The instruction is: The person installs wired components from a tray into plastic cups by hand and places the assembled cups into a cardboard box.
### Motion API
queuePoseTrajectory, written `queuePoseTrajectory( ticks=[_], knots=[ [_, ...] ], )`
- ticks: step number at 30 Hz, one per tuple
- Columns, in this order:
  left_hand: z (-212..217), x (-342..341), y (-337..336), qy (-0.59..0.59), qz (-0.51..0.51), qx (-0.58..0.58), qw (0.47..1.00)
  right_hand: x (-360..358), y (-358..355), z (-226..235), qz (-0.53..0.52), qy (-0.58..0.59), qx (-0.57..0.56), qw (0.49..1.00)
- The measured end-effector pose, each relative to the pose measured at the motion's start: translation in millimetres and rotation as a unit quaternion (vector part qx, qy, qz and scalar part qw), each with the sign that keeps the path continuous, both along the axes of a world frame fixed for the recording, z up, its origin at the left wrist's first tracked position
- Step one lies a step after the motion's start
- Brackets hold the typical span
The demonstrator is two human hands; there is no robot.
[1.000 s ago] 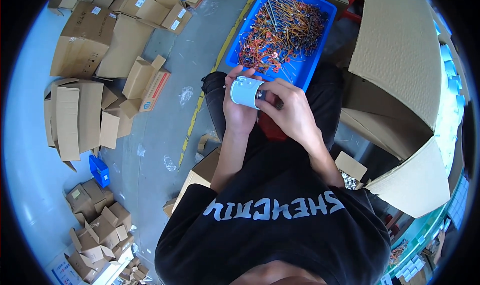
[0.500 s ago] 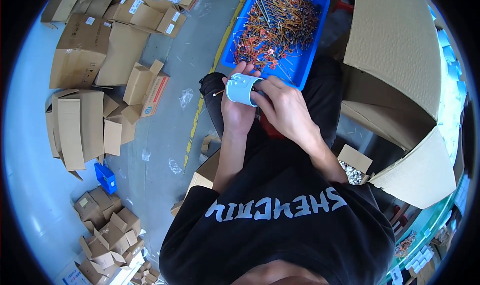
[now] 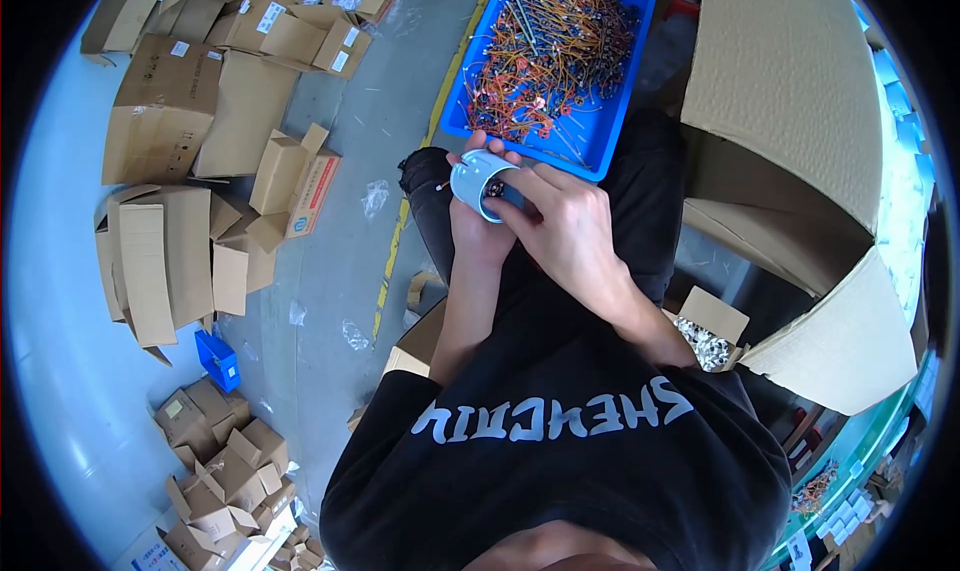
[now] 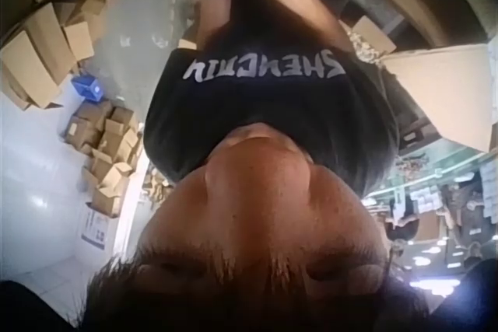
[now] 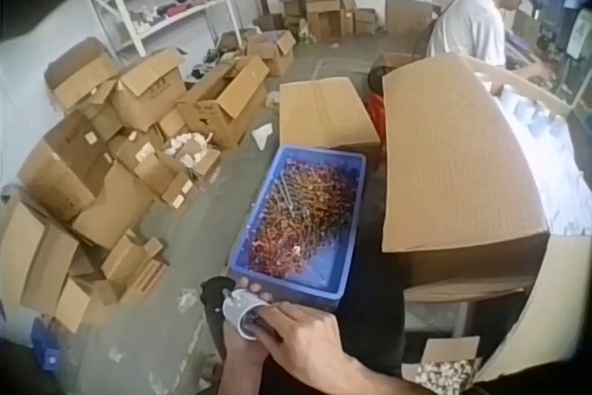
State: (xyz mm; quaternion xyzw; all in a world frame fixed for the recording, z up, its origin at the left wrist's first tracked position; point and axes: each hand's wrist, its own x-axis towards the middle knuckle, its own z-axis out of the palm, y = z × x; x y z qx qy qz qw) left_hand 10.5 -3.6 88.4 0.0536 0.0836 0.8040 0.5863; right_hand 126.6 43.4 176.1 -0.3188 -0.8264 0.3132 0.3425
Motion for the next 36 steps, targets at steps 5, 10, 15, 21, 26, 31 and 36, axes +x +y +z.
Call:
queuePoseTrajectory(
  ticks=[5,10,15,21,26,31,36],
  knots=[
    [0,4,0,0.051,0.026,-0.022,0.998,-1,1,-7,0.006,0.014,0.010,1.000],
    [12,7,1,0.078,0.062,-0.016,0.995,-3,-2,-2,0.008,0.019,0.012,1.000],
    [19,6,3,0.045,0.062,0.064,0.995,-1,-8,10,0.012,0.015,-0.008,1.000],
    [25,3,4,0.070,0.057,0.070,0.993,-1,-9,11,0.015,0.036,-0.006,0.999],
    [25,-3,7,0.163,0.063,0.101,0.979,-1,-11,16,0.017,0.029,-0.030,0.999],
    [37,-2,10,0.226,0.108,0.089,0.964,-4,-11,13,0.018,0.053,-0.056,0.997],
    [35,1,16,0.136,0.083,0.082,0.984,-5,-6,8,0.008,0.060,-0.042,0.997]
  ],
)
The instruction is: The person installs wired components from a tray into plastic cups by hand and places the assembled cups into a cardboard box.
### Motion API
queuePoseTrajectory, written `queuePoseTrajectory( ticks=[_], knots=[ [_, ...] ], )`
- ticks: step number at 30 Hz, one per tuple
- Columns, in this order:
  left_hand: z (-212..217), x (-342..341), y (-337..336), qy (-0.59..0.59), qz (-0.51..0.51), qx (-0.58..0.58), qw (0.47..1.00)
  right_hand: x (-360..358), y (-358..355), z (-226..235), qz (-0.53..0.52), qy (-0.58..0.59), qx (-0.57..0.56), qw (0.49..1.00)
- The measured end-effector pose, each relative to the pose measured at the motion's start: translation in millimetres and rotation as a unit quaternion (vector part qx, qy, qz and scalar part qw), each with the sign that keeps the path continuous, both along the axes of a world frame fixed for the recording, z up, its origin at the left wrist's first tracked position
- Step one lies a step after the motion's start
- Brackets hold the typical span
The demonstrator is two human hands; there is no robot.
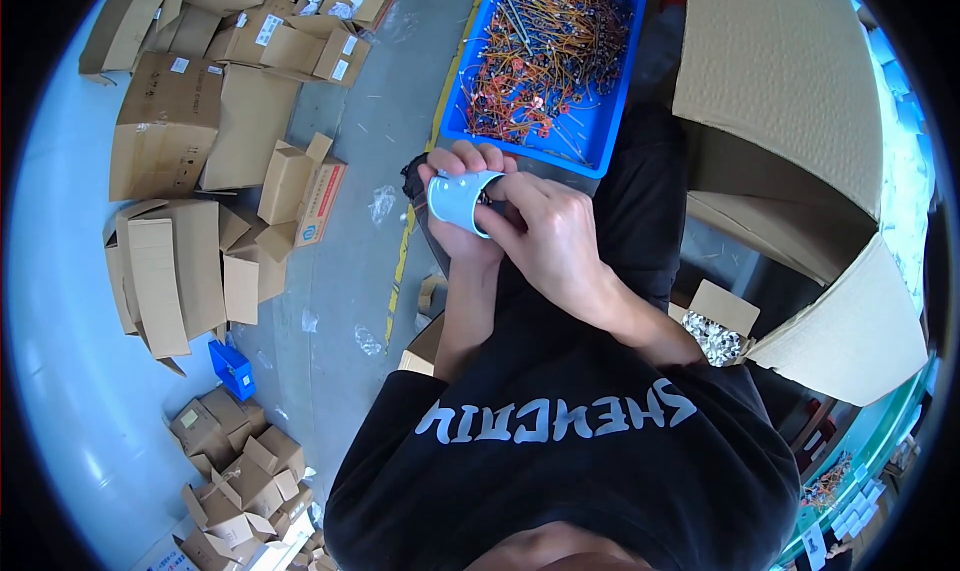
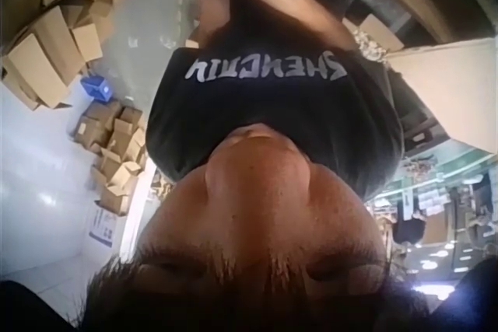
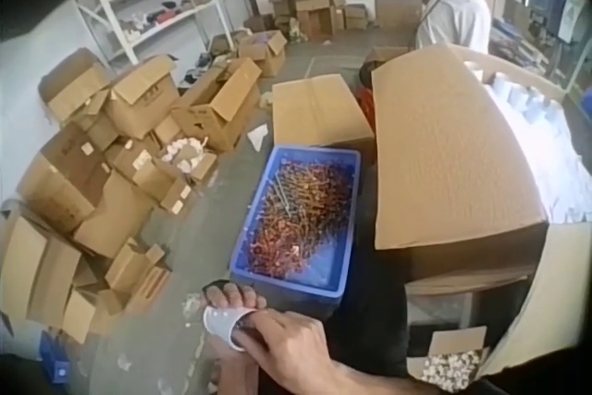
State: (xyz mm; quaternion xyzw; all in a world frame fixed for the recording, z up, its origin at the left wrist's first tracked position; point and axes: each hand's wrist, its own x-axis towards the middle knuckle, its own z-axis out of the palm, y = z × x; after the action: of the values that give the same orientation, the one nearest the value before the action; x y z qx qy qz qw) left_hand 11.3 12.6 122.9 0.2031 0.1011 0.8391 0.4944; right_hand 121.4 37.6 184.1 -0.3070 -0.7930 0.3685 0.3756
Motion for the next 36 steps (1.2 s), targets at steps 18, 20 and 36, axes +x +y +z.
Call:
queuePoseTrajectory(
  ticks=[18,20,36],
  knots=[
    [-1,0,-5,-0.051,-0.127,-0.161,0.977,19,29,-4,0.109,0.020,-0.192,0.975],
    [-23,-8,-7,0.125,-0.023,-0.343,0.931,13,31,-15,0.104,0.045,-0.218,0.969],
    [-79,-17,-20,0.527,0.163,-0.398,0.733,-24,33,-145,0.085,-0.003,-0.107,0.991]
  ],
)
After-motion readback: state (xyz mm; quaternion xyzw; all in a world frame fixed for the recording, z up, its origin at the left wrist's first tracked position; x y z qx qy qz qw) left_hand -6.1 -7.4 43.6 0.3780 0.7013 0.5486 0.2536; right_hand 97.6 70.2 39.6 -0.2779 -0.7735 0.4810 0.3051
